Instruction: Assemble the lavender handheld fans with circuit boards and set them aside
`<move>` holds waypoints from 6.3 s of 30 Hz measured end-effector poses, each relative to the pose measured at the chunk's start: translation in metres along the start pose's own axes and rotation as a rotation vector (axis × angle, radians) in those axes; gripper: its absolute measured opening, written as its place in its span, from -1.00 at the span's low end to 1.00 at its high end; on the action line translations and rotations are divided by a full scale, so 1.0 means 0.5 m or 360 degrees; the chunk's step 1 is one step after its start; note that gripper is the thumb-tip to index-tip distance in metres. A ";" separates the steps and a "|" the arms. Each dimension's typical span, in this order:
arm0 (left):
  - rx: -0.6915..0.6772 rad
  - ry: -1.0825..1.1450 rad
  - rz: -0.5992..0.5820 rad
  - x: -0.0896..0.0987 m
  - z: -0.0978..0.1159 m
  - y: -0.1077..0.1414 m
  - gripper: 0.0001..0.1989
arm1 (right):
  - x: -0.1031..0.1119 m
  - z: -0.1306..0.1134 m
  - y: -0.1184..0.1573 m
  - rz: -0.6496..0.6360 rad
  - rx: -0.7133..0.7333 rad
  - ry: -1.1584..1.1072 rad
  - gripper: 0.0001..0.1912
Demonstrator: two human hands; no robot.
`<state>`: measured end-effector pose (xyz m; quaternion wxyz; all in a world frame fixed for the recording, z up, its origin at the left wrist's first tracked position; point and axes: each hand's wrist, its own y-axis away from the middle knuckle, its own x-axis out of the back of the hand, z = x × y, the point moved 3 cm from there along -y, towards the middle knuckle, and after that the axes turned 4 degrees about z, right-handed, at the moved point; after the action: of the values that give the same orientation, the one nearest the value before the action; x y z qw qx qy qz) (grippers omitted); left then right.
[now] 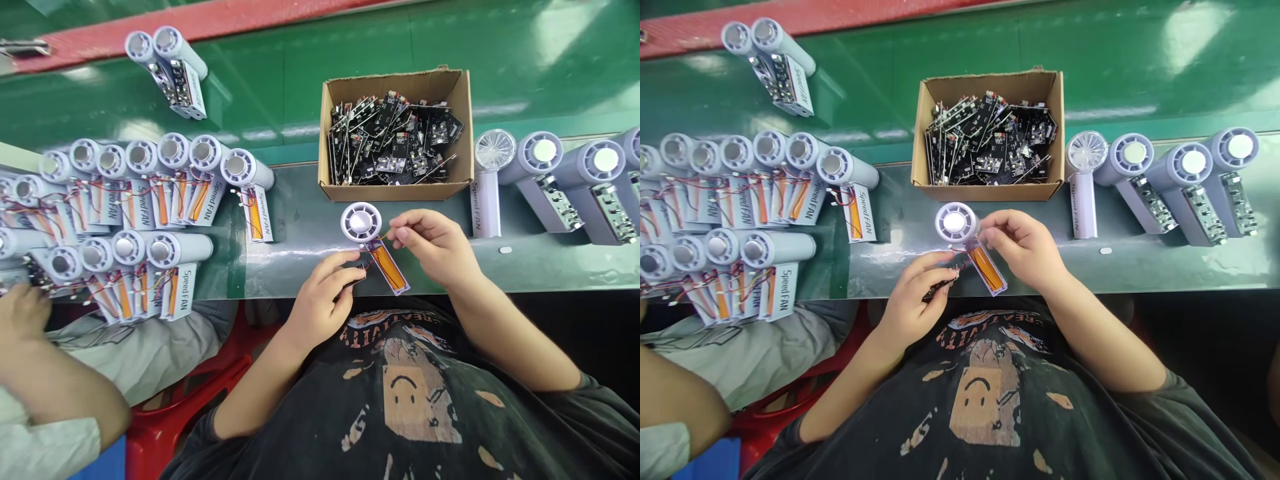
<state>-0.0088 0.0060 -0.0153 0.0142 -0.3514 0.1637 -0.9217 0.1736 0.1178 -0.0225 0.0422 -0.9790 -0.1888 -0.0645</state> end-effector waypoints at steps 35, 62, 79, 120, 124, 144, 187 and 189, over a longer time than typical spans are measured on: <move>0.1104 0.1616 0.0213 -0.033 -0.023 -0.006 -0.68 | -0.053 -0.040 0.018 -0.0144 0.0464 0.0477 -0.90; 0.0470 0.0374 0.0306 -0.012 -0.002 -0.041 -0.93 | -0.074 -0.040 0.034 0.0050 0.0587 0.0862 -0.89; 0.0346 0.0232 0.0337 -0.007 -0.001 -0.044 -0.90 | -0.081 -0.044 0.036 0.0173 0.0661 0.0841 -0.86; 0.0516 0.0667 0.0273 -0.020 0.003 -0.030 -0.64 | -0.039 -0.063 0.014 0.0210 0.0943 0.0905 -0.94; 0.0803 0.0998 0.0326 -0.019 -0.019 -0.016 -0.72 | -0.004 -0.045 0.011 0.0121 0.0848 0.0677 -0.78; 0.0067 0.0019 0.0196 0.007 0.025 -0.029 -0.84 | -0.060 -0.042 0.024 -0.0194 0.0748 0.0387 -0.88; 0.0692 0.0895 0.0276 -0.022 0.013 -0.026 -0.82 | -0.077 -0.044 0.026 0.0252 0.1153 0.0976 -0.72; 0.0615 0.0843 0.0294 -0.022 0.014 -0.024 -0.80 | -0.077 -0.047 0.025 0.0211 0.1095 0.0961 -0.73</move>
<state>0.0052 0.0167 -0.0138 0.1211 -0.0742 0.0150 -0.9898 0.1402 0.0897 -0.0056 0.4218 -0.8555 -0.1153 -0.2775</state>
